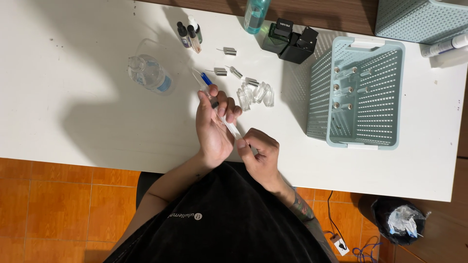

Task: Assembling a syringe and tubing to decant perfume from a bottle into a smaller container.

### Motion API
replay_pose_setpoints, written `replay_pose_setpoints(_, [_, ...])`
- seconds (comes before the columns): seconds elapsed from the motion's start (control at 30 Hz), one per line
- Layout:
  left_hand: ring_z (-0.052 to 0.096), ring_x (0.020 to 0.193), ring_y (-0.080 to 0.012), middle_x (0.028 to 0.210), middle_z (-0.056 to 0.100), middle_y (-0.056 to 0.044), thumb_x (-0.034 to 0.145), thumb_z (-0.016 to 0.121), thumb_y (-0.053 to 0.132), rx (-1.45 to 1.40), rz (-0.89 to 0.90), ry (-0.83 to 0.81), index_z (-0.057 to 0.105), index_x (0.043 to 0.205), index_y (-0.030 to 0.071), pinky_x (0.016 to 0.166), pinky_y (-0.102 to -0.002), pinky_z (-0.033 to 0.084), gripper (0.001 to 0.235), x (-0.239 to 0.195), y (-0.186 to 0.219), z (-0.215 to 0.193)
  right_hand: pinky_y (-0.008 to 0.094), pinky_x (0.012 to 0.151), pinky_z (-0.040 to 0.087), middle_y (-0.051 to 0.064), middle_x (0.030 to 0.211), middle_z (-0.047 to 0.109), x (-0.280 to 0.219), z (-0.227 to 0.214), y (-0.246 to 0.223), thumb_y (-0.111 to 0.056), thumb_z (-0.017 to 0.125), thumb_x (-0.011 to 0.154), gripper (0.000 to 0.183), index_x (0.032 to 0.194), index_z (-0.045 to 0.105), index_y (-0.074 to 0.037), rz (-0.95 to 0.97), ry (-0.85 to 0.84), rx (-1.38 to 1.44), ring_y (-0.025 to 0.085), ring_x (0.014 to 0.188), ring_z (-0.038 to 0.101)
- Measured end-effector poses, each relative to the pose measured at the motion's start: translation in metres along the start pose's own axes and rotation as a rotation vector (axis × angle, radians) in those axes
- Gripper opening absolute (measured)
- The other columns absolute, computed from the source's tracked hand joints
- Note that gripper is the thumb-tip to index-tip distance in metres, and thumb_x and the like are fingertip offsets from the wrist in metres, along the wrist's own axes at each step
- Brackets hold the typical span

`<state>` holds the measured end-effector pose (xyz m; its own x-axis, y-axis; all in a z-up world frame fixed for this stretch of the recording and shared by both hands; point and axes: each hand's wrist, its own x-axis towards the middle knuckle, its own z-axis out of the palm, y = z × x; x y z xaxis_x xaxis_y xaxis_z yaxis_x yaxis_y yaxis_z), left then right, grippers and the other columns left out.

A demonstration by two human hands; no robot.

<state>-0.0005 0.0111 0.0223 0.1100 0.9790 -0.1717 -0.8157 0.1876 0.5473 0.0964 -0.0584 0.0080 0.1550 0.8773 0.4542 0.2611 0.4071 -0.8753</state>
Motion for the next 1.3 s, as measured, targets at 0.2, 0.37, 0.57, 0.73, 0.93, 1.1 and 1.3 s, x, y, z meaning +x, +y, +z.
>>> replay_pose_setpoints(0.2, [0.055, 0.099, -0.0097, 0.106, 0.045, 0.005, 0.106, 0.047, 0.052, 0.023, 0.008, -0.160, 0.043, 0.118, 0.019, 0.106, -0.035, 0.045, 0.035, 0.003, -0.009, -0.004, 0.035, 0.068, 0.045, 0.007, 0.073, 0.055, -0.017, -0.010, 0.040, -0.038, 0.067, 0.099, 0.037, 0.085, 0.059, -0.004, 0.052, 0.135, 0.167, 0.019, 0.070, 0.050])
replay_pose_setpoints(0.37, [0.062, 0.106, -0.0166, 0.112, 0.051, 0.001, 0.105, 0.051, 0.047, 0.044, -0.047, -0.171, 0.045, 0.124, 0.014, 0.106, -0.037, 0.049, 0.039, -0.009, -0.035, -0.026, 0.040, 0.095, 0.043, 0.009, 0.108, 0.049, -0.005, 0.003, 0.046, -0.040, 0.082, 0.088, 0.060, 0.124, 0.053, 0.000, 0.043, 0.197, 0.108, 0.020, 0.101, 0.049])
replay_pose_setpoints(0.57, [0.060, 0.114, -0.0184, 0.118, 0.060, -0.005, 0.108, 0.052, 0.032, 0.111, -0.068, -0.252, 0.055, 0.129, 0.002, 0.109, -0.040, 0.043, 0.036, -0.019, -0.055, -0.035, 0.040, 0.088, 0.044, 0.011, 0.105, 0.051, -0.004, -0.003, 0.058, -0.026, 0.081, 0.090, 0.035, 0.102, 0.055, -0.006, -0.029, 0.457, 0.159, 0.024, 0.097, 0.054])
replay_pose_setpoints(0.73, [0.058, 0.123, -0.0264, 0.137, 0.059, -0.013, 0.101, 0.067, 0.020, 0.551, -0.246, -0.646, 0.056, 0.139, 0.008, 0.114, -0.056, 0.036, 0.041, -0.019, -0.012, -0.014, 0.024, 0.077, 0.051, 0.003, 0.096, 0.056, 0.014, -0.017, 0.042, -0.026, 0.073, 0.097, 0.029, 0.109, 0.053, -0.010, 0.050, 0.616, 0.283, 0.010, 0.086, 0.057])
replay_pose_setpoints(0.93, [0.067, 0.082, -0.0226, 0.092, 0.071, 0.000, 0.092, 0.076, 0.016, 1.186, 0.658, -0.656, 0.076, 0.110, 0.014, 0.082, -0.036, 0.051, 0.018, -0.013, 0.003, -0.012, 0.047, 0.093, 0.050, 0.022, 0.090, 0.062, 0.021, -0.035, 0.046, -0.026, 0.054, 0.106, 0.037, 0.124, 0.053, 0.006, -0.011, 0.565, 0.375, 0.032, 0.092, 0.065])
replay_pose_setpoints(1.1, [0.066, 0.094, -0.0219, 0.099, 0.070, 0.000, 0.097, 0.074, 0.024, 1.269, 0.671, -0.641, 0.072, 0.118, 0.013, 0.090, -0.035, 0.043, 0.024, 0.003, -0.004, -0.011, 0.036, 0.077, 0.058, 0.022, 0.091, 0.069, 0.031, -0.026, 0.039, -0.035, 0.053, 0.107, 0.043, 0.131, 0.055, 0.000, 0.184, 0.513, 0.648, 0.027, 0.086, 0.073])
replay_pose_setpoints(1.3, [0.071, 0.078, -0.0226, 0.090, 0.075, -0.003, 0.100, 0.068, 0.014, 1.145, 0.615, -0.656, 0.073, 0.104, 0.009, 0.081, -0.033, 0.050, 0.008, -0.003, -0.015, -0.005, 0.027, 0.050, 0.049, 0.024, 0.091, 0.069, 0.034, -0.024, 0.034, -0.035, 0.048, 0.109, 0.042, 0.131, 0.054, 0.001, 0.246, 0.470, 0.679, 0.027, 0.077, 0.071])
